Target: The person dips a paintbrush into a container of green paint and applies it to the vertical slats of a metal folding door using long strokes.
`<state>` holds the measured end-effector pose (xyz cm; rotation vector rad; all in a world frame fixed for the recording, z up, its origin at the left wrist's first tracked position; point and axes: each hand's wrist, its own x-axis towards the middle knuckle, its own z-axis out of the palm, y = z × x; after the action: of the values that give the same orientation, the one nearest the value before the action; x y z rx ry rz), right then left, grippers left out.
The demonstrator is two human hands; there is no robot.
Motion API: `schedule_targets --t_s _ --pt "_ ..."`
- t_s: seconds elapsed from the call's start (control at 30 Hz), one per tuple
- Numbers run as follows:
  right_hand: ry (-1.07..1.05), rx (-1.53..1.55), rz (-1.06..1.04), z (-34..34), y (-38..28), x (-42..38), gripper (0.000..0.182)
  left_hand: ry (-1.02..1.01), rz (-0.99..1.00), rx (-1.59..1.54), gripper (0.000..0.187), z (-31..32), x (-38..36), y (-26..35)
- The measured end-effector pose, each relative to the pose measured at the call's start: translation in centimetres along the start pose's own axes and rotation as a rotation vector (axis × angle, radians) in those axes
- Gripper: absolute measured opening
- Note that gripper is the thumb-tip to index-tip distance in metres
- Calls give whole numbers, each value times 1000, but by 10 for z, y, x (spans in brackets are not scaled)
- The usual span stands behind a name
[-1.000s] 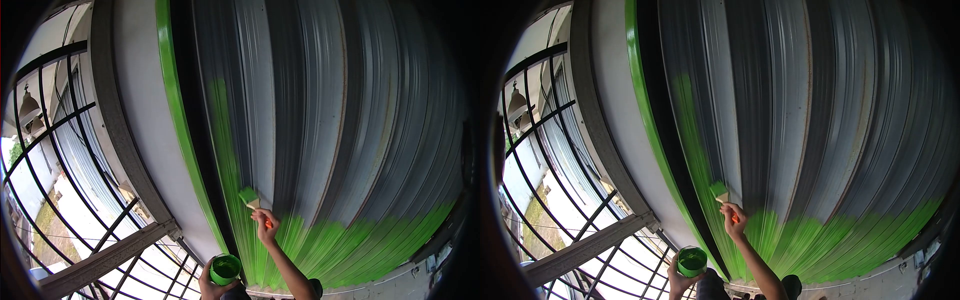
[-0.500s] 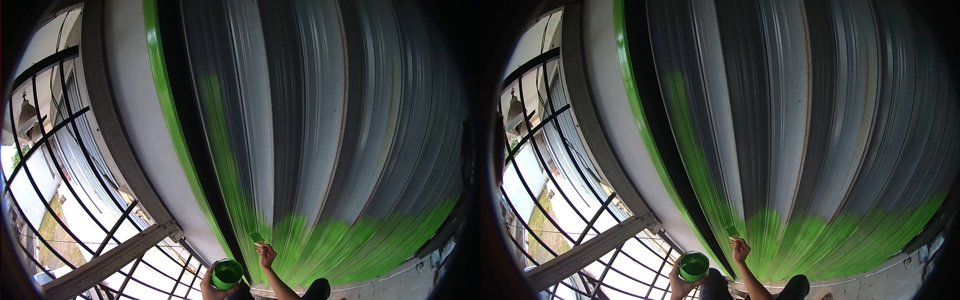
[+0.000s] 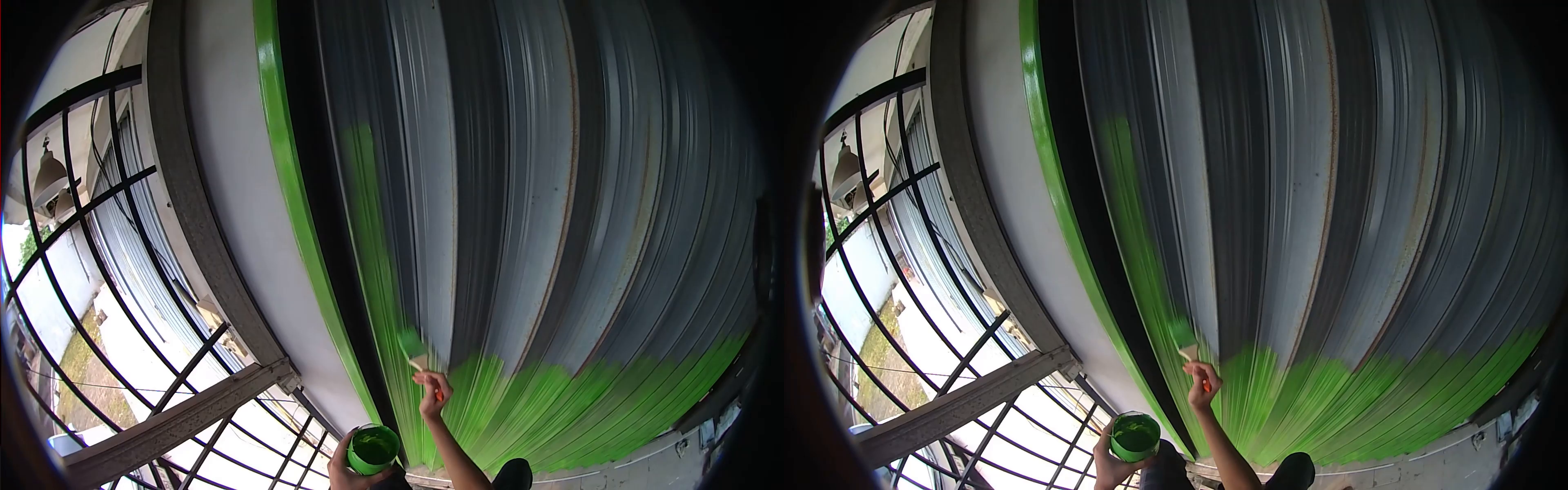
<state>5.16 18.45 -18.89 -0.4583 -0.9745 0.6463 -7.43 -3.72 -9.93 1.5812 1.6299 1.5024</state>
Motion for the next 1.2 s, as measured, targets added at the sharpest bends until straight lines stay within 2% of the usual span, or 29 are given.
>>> schedule_targets --t_s 0.1,0.2,0.23,0.3,0.4,0.47,0.57,0.67,0.83,1.0,1.1,1.2 --pt "-25 -117 128 -43 36 -54 14 2 -21 -11 93 1 0 -2" --pt "-17 -180 293 -67 52 -79 14 1 -41 -5 92 0 1 4" --pt "-27 -197 287 -68 54 -79 14 3 -49 -14 92 0 1 5" --pt "-54 -221 262 -55 61 -65 14 13 -19 -17 92 -1 3 5" --pt "-11 -106 264 1 18 -5 13 4 11 12 91 -1 0 5" --pt "3 -27 246 42 -35 37 14 2 19 15 91 0 1 6" --pt "-29 50 86 74 -89 79 16 12 6 -12 90 2 -1 6" --pt "-79 100 -174 84 -110 92 14 11 7 -35 89 4 -2 7" --pt "-122 -18 -120 36 -21 13 16 -13 50 5 90 0 -2 9" --pt "-171 -295 148 -42 35 -77 16 22 -2 -28 93 -5 -8 2" --pt "-66 -235 307 -55 49 -89 15 43 0 -4 93 -8 -7 4" --pt "-57 -255 248 -26 45 -42 14 41 4 -7 93 -9 -11 1"
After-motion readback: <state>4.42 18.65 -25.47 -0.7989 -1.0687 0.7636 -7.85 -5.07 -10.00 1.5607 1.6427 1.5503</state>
